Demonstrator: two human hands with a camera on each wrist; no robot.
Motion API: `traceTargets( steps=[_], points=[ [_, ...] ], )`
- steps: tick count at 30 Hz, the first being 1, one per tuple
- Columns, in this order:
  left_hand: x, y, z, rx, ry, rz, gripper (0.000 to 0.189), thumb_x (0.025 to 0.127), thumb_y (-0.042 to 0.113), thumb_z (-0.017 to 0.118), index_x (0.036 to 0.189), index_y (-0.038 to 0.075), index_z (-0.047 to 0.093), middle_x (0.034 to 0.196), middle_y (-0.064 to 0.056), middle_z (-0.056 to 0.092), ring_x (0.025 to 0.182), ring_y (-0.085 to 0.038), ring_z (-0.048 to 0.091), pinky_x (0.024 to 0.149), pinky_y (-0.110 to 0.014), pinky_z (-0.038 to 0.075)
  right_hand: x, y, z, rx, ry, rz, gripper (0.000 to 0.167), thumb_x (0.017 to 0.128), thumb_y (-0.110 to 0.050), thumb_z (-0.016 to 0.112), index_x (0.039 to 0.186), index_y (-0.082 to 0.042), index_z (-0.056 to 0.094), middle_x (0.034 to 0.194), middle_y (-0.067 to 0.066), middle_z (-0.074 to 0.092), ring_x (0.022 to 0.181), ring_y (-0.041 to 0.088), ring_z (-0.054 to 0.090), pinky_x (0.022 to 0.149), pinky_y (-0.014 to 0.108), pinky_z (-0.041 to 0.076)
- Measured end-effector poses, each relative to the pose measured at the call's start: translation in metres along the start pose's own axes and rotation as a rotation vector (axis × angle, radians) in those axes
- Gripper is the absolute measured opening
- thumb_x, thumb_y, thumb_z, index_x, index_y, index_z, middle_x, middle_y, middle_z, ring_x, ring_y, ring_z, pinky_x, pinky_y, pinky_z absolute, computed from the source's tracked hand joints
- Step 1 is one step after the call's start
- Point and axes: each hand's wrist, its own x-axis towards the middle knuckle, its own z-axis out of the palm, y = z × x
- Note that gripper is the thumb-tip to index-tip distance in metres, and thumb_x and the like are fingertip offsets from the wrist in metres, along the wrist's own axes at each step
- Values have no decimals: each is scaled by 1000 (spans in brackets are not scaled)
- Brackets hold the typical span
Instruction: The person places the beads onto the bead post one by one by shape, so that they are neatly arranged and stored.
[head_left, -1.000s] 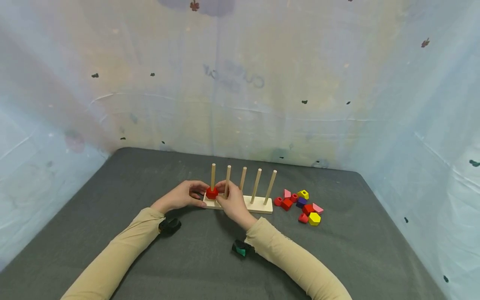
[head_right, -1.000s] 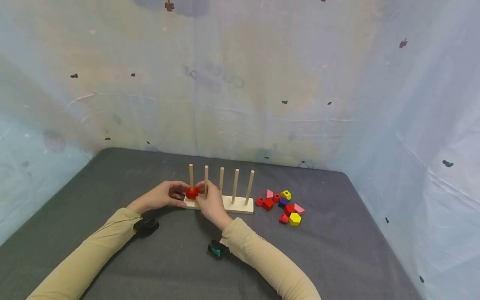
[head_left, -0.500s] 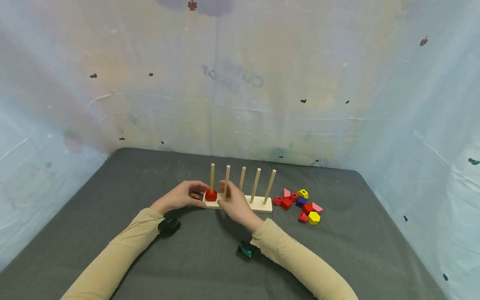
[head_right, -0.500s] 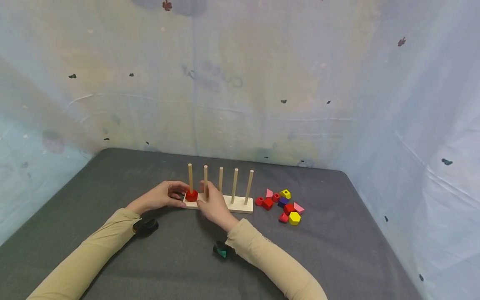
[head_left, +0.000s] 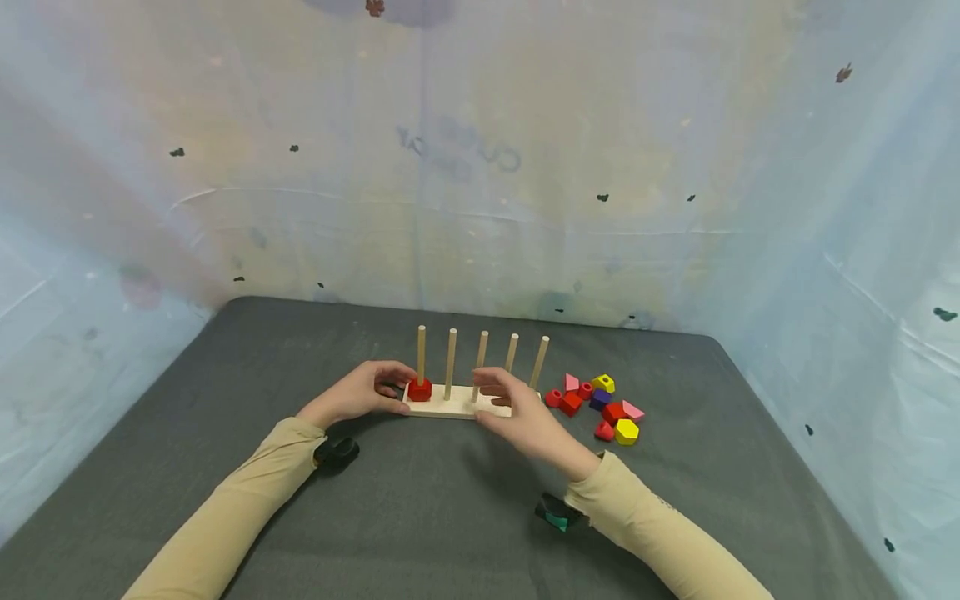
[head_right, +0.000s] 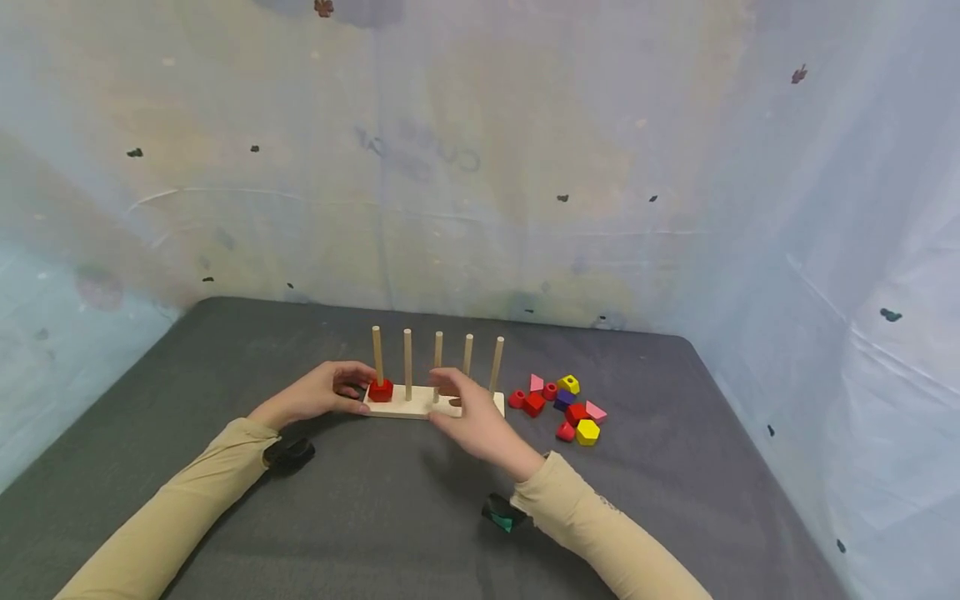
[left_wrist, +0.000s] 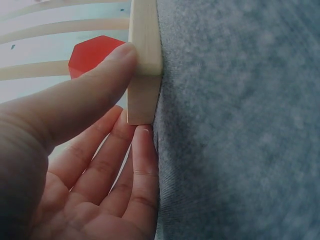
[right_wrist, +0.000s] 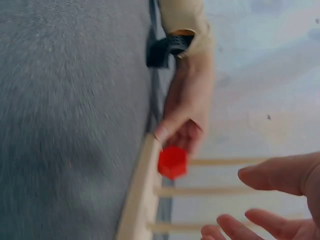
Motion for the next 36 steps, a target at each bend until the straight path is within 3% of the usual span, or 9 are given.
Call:
traceTargets(
  steps=[6, 14, 22, 26, 31, 36],
  points=[
    [-2, 2, 0, -9, -6, 0, 57, 76, 20, 82, 127, 9, 58, 123, -8, 59, 112, -24, 54, 90, -37, 49, -19, -5, -36, -5, 39, 16, 46, 91, -5, 64, 134, -3, 48, 130, 17, 54, 119, 33, 51, 99, 52, 41],
    [0, 2, -2, -3, -2, 12, 59, 76, 22, 83, 128, 8, 58, 123, -9, 59, 111, -25, 54, 90, -37, 49, -37, -11, -86, -62, 143, 13, 43, 92, -7, 65, 132, -6, 51, 125, 14, 57, 115, 31, 54, 96, 50, 43],
    [-1, 3, -2, -8, -3, 15, 59, 76, 21, 83, 127, 7, 58, 123, -9, 59, 111, -25, 54, 90, -38, 49, -53, 10, -130, -76, 202, 132, 38, 95, -22, 63, 130, -12, 54, 124, 6, 58, 113, 24, 56, 92, 23, 46],
    [-1, 5, -2, -1, 0, 9, 59, 76, 20, 83, 127, 7, 58, 123, -9, 59, 111, -25, 54, 90, -38, 49, -61, 26, -149, -71, 165, 195, 38, 96, -25, 60, 129, -9, 54, 125, 12, 58, 113, 29, 56, 89, 22, 48],
    [-2, 3, -1, 0, -2, 8, 58, 76, 20, 83, 127, 7, 58, 122, -8, 59, 110, -25, 55, 89, -38, 49, -73, 48, -169, -75, 53, 278, 39, 96, -25, 61, 128, -3, 54, 127, 20, 56, 115, 34, 54, 95, 40, 47],
    [-1, 0, -1, -11, -2, 6, 57, 76, 20, 83, 126, 8, 59, 121, -7, 59, 110, -23, 55, 90, -37, 49, -84, 70, -183, -70, -58, 294, 35, 96, -17, 61, 124, 3, 55, 122, 25, 57, 109, 37, 57, 94, 48, 47]
  ],
)
